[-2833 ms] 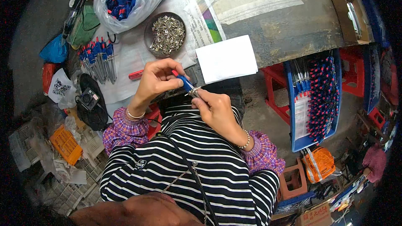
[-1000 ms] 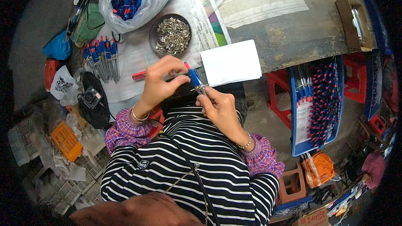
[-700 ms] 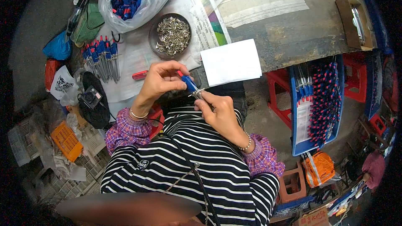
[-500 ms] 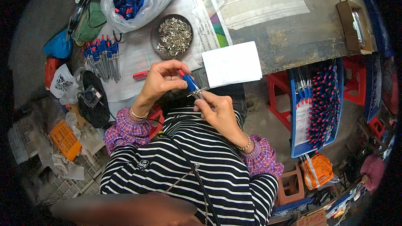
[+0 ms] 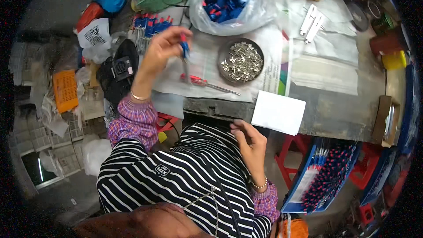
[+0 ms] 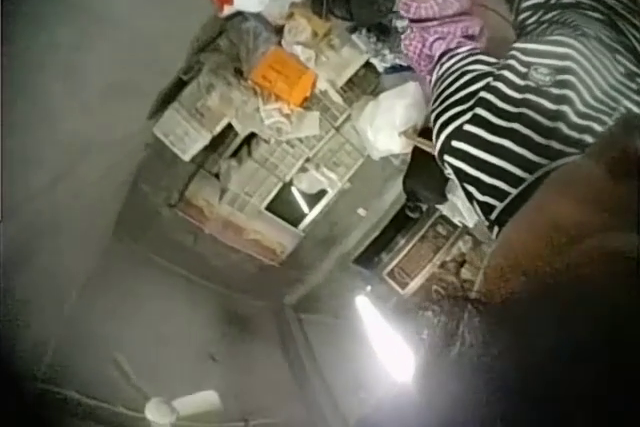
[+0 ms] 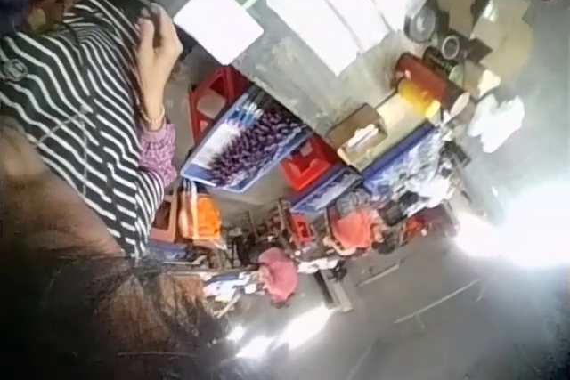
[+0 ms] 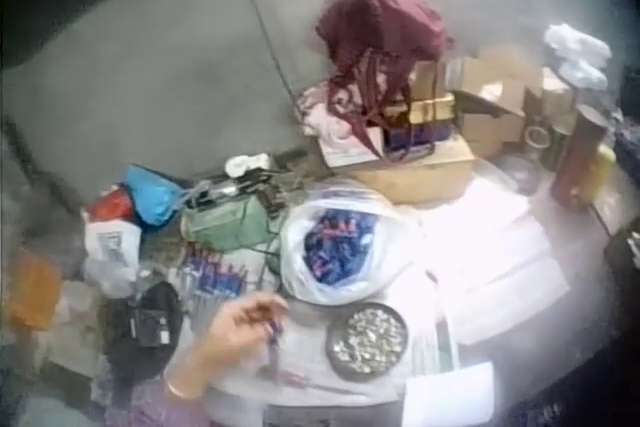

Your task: Manually assembling small metal components and pins into blue plastic housings at a workstation.

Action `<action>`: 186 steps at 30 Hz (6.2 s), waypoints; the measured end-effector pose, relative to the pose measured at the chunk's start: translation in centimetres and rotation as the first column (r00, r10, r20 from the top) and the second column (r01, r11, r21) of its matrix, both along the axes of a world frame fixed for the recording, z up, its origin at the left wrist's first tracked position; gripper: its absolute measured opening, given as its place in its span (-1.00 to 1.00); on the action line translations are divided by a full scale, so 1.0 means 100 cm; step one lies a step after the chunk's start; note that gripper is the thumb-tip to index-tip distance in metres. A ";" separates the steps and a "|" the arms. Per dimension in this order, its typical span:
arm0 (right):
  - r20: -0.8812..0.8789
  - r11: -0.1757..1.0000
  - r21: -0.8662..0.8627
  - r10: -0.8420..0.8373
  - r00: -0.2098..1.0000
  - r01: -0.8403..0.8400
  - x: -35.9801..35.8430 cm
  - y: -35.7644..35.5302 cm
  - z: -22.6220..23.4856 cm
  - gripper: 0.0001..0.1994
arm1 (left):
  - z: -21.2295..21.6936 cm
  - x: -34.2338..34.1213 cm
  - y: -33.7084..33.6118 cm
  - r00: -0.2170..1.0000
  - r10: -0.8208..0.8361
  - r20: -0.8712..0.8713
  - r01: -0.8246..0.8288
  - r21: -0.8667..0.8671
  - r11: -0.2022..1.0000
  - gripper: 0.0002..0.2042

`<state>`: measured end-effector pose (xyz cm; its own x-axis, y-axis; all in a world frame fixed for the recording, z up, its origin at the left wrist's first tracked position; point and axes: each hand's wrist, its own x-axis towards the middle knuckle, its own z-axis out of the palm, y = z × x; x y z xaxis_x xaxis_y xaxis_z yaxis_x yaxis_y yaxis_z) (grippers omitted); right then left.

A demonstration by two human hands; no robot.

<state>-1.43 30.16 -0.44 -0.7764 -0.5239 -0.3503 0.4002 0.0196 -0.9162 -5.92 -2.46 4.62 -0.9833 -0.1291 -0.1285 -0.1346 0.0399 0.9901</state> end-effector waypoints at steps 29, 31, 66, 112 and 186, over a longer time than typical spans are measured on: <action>-0.060 0.987 0.116 0.117 0.991 -0.109 -0.010 -0.002 0.007 -0.79 | 0.028 -0.073 -0.015 0.874 -0.097 -0.477 -0.315 -0.707 0.634 -0.78; -0.074 0.986 0.127 0.116 0.990 -0.106 -0.010 -0.002 0.012 -0.80 | 0.023 -0.097 -0.021 0.864 -0.190 -0.466 -0.255 -0.730 0.634 -0.79; -0.689 0.945 0.323 0.192 0.699 0.059 -0.289 -0.096 -0.020 -0.65 | 0.016 -0.108 -0.026 0.884 -0.227 -0.408 -0.268 -0.841 0.470 -0.72; -0.424 0.809 0.089 -0.498 0.757 0.582 -0.324 0.036 -0.022 -0.67 | 0.019 -0.072 0.038 0.868 -0.275 -0.414 -0.212 -0.809 0.548 -0.77; -0.675 0.683 0.645 0.299 0.675 0.342 0.010 0.041 -0.032 -0.76 | -0.069 0.008 0.184 0.804 -0.567 -0.178 0.517 -0.263 0.815 -0.85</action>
<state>-0.45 34.22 -3.60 -0.9323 -0.3567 0.0607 -0.3225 0.7432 -0.5862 -5.15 15.93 -2.29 -0.8952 0.4371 0.0871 0.2035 0.2270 0.9524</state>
